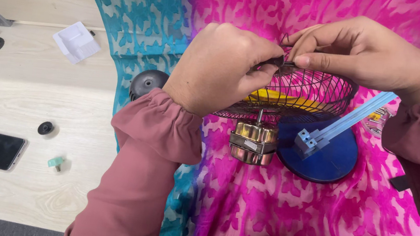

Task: The person uses a screwdriver to fasten screws into the blue plastic neck of a standing fan, then attaches the fan head with yellow blades and a metal motor housing to the base. They align and secure the front wire cage over the blades, completing the assembly.

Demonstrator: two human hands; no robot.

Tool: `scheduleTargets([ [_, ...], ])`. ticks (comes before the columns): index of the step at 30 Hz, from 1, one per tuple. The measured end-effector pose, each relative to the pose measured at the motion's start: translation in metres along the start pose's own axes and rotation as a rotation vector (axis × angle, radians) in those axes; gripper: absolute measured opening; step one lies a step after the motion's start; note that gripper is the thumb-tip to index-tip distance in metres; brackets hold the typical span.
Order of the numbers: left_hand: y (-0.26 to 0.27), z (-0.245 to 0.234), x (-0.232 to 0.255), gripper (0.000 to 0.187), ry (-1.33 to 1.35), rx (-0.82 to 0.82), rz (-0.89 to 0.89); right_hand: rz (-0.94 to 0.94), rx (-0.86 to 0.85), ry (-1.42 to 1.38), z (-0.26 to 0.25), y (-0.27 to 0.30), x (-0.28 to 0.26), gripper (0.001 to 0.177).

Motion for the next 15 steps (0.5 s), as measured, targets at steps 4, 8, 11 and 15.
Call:
scheduleTargets([
  [4,0.003,-0.003,-0.006,0.020,-0.038,0.012,0.001,-0.049,0.051,-0.025,0.006,-0.003,0.001,0.019],
  [8,0.006,0.000,-0.007,0.020,-0.136,0.041,-0.011,-0.072,0.149,-0.013,0.012,-0.004,0.005,0.022],
  [11,0.009,0.006,-0.006,0.031,-0.175,0.006,-0.071,-0.023,0.203,0.029,0.013,-0.004,0.006,0.021],
  [15,0.012,0.006,-0.008,0.038,-0.100,0.052,0.009,-0.091,0.189,0.033,0.015,-0.006,0.002,0.022],
])
Point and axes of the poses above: each hand's wrist, its own y-axis away from the middle knuckle, its own z-axis out of the palm, x = y × z, the point moved 3 cm from there along -y, towards the middle knuckle, and after that the axes turned 10 degrees about -x, right-handed, at the moved point
